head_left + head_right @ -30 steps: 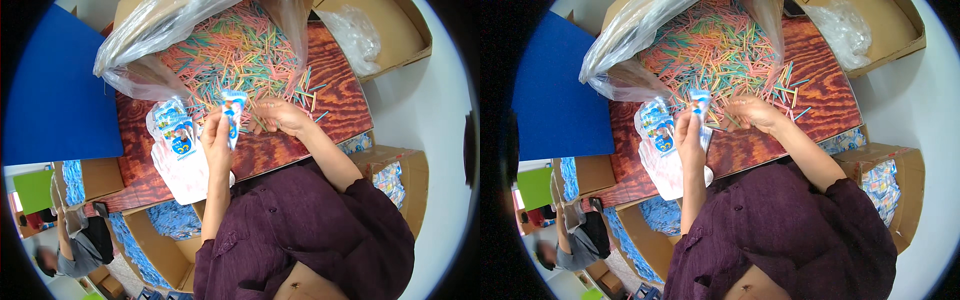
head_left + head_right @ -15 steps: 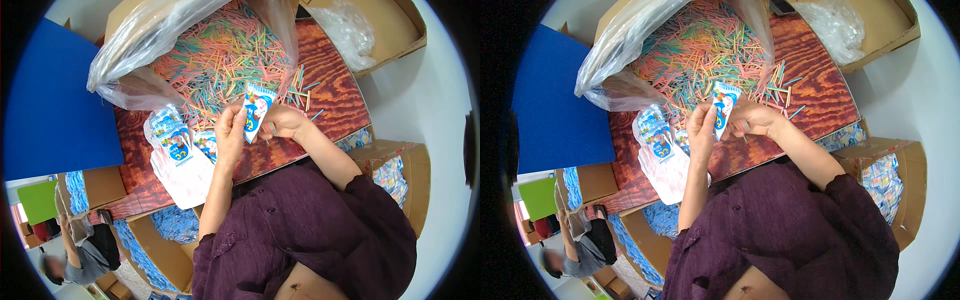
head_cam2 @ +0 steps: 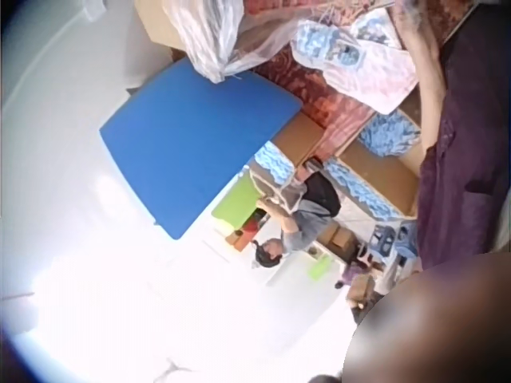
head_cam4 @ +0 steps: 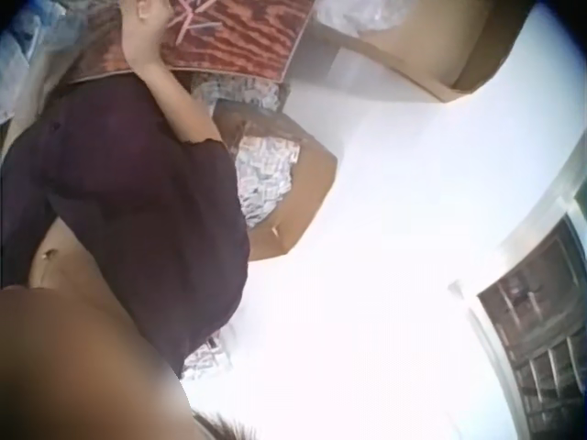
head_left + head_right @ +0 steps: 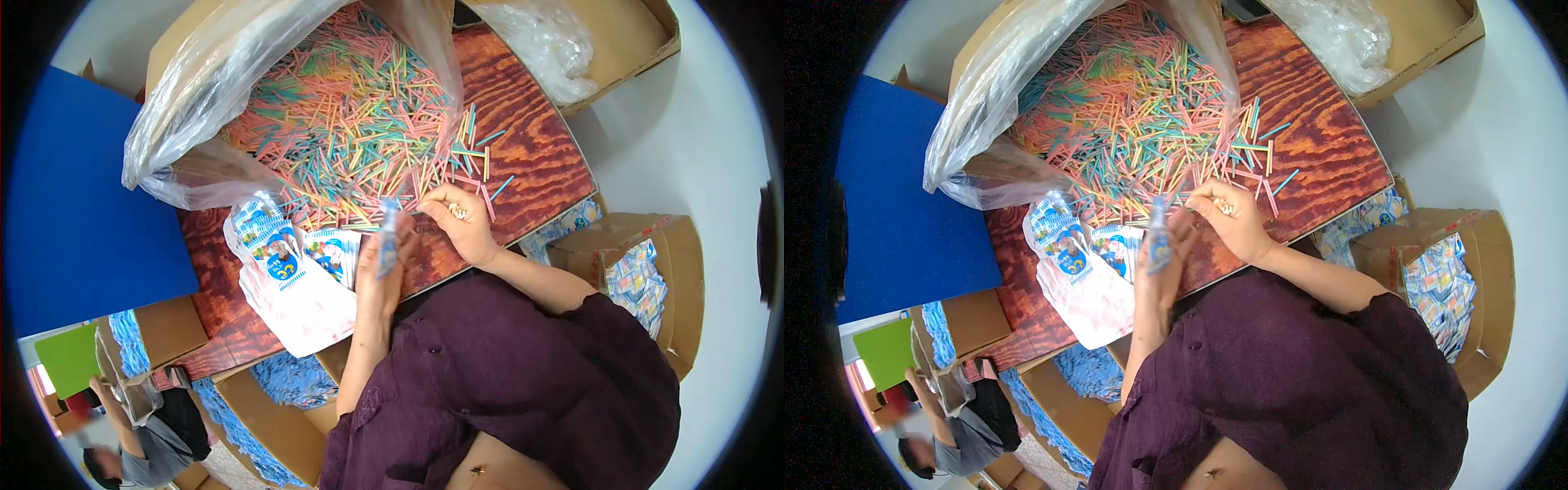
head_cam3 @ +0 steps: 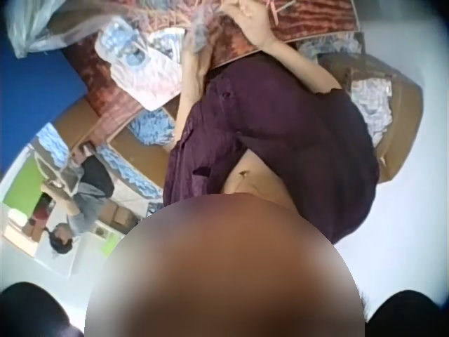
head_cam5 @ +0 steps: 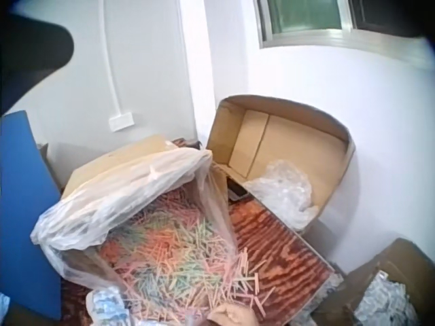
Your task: Packaging colorful sticks into small blue packets and then placing them into a larger bag.
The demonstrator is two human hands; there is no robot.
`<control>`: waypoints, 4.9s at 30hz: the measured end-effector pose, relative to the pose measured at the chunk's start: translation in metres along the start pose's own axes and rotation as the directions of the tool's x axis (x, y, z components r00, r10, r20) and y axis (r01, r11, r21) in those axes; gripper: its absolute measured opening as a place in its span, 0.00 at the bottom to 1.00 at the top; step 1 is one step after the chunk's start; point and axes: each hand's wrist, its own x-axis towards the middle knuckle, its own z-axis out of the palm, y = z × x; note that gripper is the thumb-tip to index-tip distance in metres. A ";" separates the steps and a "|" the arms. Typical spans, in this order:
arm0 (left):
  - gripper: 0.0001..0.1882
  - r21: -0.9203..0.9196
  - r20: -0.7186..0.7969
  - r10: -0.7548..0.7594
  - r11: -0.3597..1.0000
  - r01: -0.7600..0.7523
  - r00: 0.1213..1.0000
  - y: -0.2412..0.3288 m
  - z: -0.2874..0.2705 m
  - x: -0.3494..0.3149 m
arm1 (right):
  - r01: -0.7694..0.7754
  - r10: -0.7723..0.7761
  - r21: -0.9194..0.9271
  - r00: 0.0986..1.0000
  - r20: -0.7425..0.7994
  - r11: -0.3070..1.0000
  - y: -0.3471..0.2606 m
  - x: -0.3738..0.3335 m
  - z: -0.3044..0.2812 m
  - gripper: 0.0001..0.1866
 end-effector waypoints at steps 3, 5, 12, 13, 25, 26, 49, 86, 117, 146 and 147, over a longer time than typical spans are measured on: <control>0.18 -0.023 -0.130 0.114 0.993 -0.118 0.985 0.015 -0.001 0.013 | 0.077 -0.078 -0.049 0.997 -0.017 0.996 0.004 -0.003 0.007 0.05; 0.21 0.097 -0.055 0.162 0.983 -0.156 0.985 0.018 -0.016 0.010 | -0.042 0.044 -0.030 0.994 0.098 0.999 0.022 -0.004 0.007 0.04; 0.15 0.191 -0.059 0.246 0.954 -0.231 0.967 0.024 -0.022 -0.014 | 0.157 -0.071 -0.308 0.959 0.275 0.938 0.044 -0.002 0.002 0.06; 0.15 0.168 -0.078 0.248 0.958 -0.232 0.966 0.024 -0.023 -0.016 | 0.169 -0.073 -0.322 0.954 0.290 0.931 0.044 -0.003 0.002 0.06; 0.06 0.598 0.044 0.047 0.799 -0.064 0.998 0.017 0.026 -0.020 | 0.248 -0.121 -0.431 0.946 0.300 0.867 0.063 -0.009 0.004 0.07; 0.06 0.558 -0.006 0.016 0.829 -0.010 1.000 0.020 0.026 -0.019 | 0.198 -0.058 -0.466 0.953 0.299 0.863 0.056 -0.010 0.003 0.08; 0.00 0.841 -0.042 0.442 0.499 -0.207 0.896 0.028 0.006 -0.041 | -0.429 0.320 0.551 0.903 0.288 0.715 -0.054 0.041 0.042 0.19; 0.05 0.873 0.041 0.539 0.390 -0.292 0.841 0.016 0.005 -0.040 | -0.095 -0.087 0.411 0.911 0.403 0.907 -0.030 0.044 0.054 0.24; 0.10 0.752 -0.242 0.790 0.519 -0.406 0.563 0.101 -0.047 -0.047 | 0.332 0.033 -0.399 0.733 0.680 0.855 -0.043 0.012 0.078 0.26; 0.06 0.910 0.291 0.588 -0.414 -0.028 0.755 0.058 -0.036 -0.083 | 0.634 -0.452 -0.663 0.765 0.459 0.399 0.043 0.049 0.110 0.10; 0.06 0.911 0.289 0.588 -0.412 -0.028 0.756 0.057 -0.037 -0.084 | 0.632 -0.449 -0.664 0.766 0.460 0.399 0.040 0.050 0.109 0.10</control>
